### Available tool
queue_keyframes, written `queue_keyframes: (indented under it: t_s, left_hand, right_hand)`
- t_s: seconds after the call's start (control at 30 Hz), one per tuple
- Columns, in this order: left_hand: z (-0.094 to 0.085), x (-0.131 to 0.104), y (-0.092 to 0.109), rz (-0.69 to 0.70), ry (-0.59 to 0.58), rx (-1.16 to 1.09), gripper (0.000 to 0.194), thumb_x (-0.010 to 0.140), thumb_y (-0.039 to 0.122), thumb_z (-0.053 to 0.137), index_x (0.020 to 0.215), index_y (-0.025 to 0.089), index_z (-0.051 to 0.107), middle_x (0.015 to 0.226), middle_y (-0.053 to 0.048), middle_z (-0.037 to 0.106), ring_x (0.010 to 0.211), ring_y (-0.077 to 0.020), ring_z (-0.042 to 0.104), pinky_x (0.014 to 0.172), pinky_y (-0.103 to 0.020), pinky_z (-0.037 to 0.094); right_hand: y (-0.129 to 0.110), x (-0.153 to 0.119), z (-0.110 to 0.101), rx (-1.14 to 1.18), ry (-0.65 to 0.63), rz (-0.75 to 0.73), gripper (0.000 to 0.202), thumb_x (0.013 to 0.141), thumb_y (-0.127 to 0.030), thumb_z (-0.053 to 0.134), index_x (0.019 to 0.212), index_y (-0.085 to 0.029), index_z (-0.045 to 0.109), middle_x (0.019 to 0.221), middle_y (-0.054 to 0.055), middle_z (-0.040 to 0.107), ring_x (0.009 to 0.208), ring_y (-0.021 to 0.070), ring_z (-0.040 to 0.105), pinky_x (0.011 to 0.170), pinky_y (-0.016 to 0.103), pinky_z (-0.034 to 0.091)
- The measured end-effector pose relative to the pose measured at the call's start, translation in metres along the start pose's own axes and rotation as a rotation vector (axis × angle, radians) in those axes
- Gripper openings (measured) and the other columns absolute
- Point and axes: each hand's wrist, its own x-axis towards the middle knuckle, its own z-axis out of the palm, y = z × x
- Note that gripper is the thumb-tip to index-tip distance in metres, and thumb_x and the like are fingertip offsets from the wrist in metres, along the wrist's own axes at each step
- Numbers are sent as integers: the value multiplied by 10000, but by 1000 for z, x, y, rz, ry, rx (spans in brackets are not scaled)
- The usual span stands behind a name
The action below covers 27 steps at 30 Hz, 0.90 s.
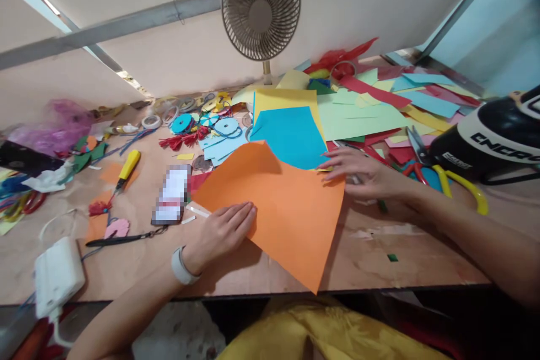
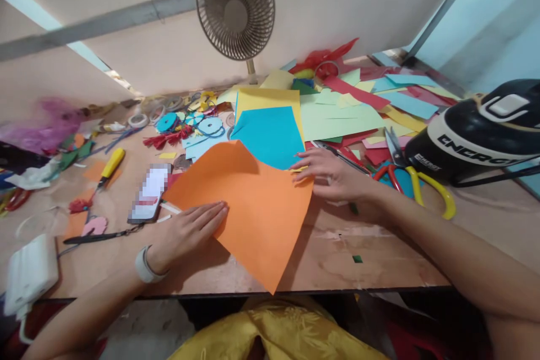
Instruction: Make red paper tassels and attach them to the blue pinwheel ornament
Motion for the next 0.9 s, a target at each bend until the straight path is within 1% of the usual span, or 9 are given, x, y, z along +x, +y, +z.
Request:
queue_keyframes:
  t_s: [0.1,0.2,0.27,0.33,0.4,0.47,0.53,0.7,0.9]
  left_hand:
    - [7,0,5,-16,-52,-41,397,978,32,453,1359,116,529,1190,-153,743,1079,-261,742,851,-380,640]
    - [6,4,9,-66,-70,-127,346,947,50,478,1270,124,574,1187,-139,739,1056,-268,731,841,-402,635]
    - [3,8,10,-128,-84,-228,324,937,93,491,1237,151,597,1179,-128,734,1038,-259,718,836,-397,627]
    - [-1,11,10,-184,-99,-340,247,945,189,527,1169,171,629,1163,-128,721,1022,-253,698,831,-389,613]
    - [-3,12,10,-246,-104,-439,183,955,341,592,987,173,657,1058,-126,704,939,-240,674,781,-371,597]
    - [-2,13,12,-341,-102,-536,311,945,449,637,804,172,620,952,-108,661,856,-213,638,723,-341,572]
    - [2,13,14,-457,-86,-636,368,975,444,607,724,176,578,927,-92,632,844,-190,619,723,-316,550]
    - [12,18,13,-677,-86,-753,376,1043,359,498,709,188,521,862,-45,580,789,-147,588,714,-283,478]
    - [15,28,-2,-773,-235,-649,417,1034,411,486,684,192,428,784,-12,516,687,-133,507,646,-296,366]
  right_hand:
    - [-3,-6,1,-124,-173,-93,298,888,-333,679,1166,-402,763,1420,-7,643,1452,303,443,1195,618,309]
    - [-6,-12,9,-16,-237,-119,215,937,-340,644,1089,-386,790,1280,19,728,1269,269,625,1093,543,460]
    - [-6,-16,15,87,-230,-22,197,968,-376,614,1004,-368,808,1137,20,774,1092,237,707,972,461,549]
    - [-6,-17,19,115,-198,132,208,973,-415,613,955,-349,809,1055,18,782,1022,234,712,902,420,567]
    - [-9,-16,22,87,-134,247,234,968,-455,619,904,-319,798,974,22,769,978,239,693,864,411,552]
    - [-13,-14,25,45,-68,295,293,973,-481,606,827,-281,762,900,31,735,920,232,661,806,397,524]
    - [-17,-13,31,-4,1,297,334,981,-482,592,768,-254,711,856,38,698,872,222,627,770,386,489]
    - [-14,-17,49,-240,193,240,330,977,-419,601,720,-213,608,828,56,627,850,228,580,750,386,413]
    - [-4,-15,51,-409,186,207,342,979,-394,583,697,-208,532,785,52,594,776,215,551,672,363,353]
